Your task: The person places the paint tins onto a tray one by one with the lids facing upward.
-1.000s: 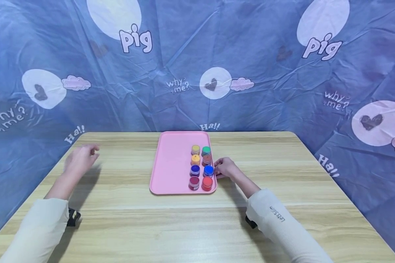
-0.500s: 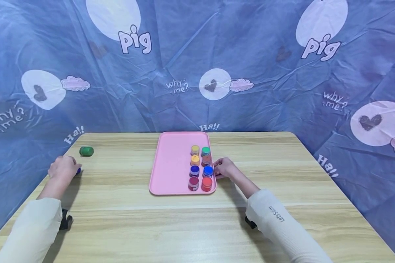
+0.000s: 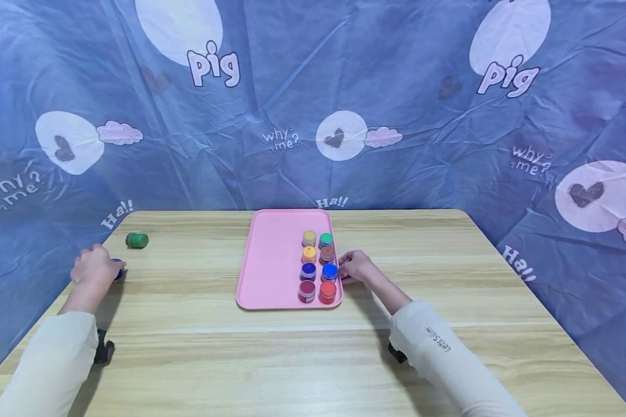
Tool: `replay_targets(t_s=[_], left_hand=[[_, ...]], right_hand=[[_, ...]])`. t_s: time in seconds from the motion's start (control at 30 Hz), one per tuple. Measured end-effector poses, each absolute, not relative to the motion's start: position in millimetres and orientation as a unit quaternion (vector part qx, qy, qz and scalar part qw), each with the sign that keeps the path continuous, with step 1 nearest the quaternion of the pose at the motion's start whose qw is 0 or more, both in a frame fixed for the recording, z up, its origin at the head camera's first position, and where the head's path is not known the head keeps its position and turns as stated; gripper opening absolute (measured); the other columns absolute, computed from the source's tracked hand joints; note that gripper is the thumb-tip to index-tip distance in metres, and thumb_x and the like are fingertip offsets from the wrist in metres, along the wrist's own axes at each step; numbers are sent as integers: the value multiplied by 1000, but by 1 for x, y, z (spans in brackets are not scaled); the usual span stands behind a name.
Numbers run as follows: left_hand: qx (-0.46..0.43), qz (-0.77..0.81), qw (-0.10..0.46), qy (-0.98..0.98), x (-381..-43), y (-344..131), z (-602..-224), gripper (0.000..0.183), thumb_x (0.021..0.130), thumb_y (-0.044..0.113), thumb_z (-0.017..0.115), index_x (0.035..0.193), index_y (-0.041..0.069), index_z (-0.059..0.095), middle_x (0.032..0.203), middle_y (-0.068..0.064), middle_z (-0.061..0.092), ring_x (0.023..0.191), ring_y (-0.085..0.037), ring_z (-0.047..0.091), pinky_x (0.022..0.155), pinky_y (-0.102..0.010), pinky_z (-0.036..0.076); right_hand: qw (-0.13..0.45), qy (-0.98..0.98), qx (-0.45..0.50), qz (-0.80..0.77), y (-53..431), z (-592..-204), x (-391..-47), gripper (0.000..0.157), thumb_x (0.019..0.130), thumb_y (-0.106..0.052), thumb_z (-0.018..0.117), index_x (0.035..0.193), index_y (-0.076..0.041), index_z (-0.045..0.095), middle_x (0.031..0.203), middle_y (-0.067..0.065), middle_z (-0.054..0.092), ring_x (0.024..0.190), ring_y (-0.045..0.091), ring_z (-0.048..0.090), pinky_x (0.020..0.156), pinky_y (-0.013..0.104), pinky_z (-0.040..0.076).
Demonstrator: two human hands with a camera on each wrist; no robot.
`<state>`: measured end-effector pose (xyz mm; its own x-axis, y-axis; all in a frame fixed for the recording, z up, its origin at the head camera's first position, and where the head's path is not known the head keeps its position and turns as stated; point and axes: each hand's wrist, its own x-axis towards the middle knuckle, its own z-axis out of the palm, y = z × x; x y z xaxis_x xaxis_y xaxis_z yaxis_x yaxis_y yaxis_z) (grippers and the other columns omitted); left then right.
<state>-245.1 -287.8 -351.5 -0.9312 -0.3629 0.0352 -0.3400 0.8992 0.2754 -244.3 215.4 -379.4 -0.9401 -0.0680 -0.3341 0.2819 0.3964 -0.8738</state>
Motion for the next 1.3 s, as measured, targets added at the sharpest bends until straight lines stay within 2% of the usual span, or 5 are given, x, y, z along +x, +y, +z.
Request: replay_targets(t_s=[0.1, 0.23, 0.33, 0.9, 1.3], left_hand=[[190, -146, 30, -970, -242, -289, -352, 59, 74, 25, 54, 103, -22, 33, 96, -40, 35, 87, -50, 36, 62, -50, 38], [160, -144, 34, -976, -238, -289, -352, 48, 72, 25, 55, 89, -19, 46, 88, -37, 44, 78, -46, 44, 60, -46, 39], [145, -146, 43, -978, -236, -289, -352, 42, 71, 22, 55, 83, -17, 49, 84, -35, 47, 75, -43, 45, 60, -46, 38], [110, -167, 104, -974, -236, -288, -355, 26, 66, 16, 55, 62, -9, 49, 60, -22, 48, 57, -32, 45, 52, -40, 36], [70, -189, 119, -972, -237, -262, -345, 31, 68, 17, 55, 78, -11, 47, 77, -31, 49, 68, -42, 46, 58, -46, 38]], right_hand=[[160, 819, 63, -547, 215, -380, -244, 28, 74, 9, 44, 101, 11, 43, 72, 13, 48, 58, 17, 52, 61, 33, 47], [159, 821, 64, -545, 215, -379, -245, 28, 73, 9, 43, 101, 11, 44, 72, 13, 48, 58, 17, 52, 61, 33, 47], [159, 822, 66, -543, 215, -379, -245, 28, 73, 9, 43, 101, 10, 44, 73, 13, 48, 58, 17, 52, 61, 33, 47], [161, 818, 66, -548, 213, -378, -245, 27, 74, 9, 43, 101, 10, 44, 72, 13, 48, 58, 17, 52, 61, 34, 47], [163, 823, 72, -540, 215, -379, -245, 27, 75, 8, 44, 102, 10, 43, 73, 15, 48, 60, 18, 52, 62, 34, 47]])
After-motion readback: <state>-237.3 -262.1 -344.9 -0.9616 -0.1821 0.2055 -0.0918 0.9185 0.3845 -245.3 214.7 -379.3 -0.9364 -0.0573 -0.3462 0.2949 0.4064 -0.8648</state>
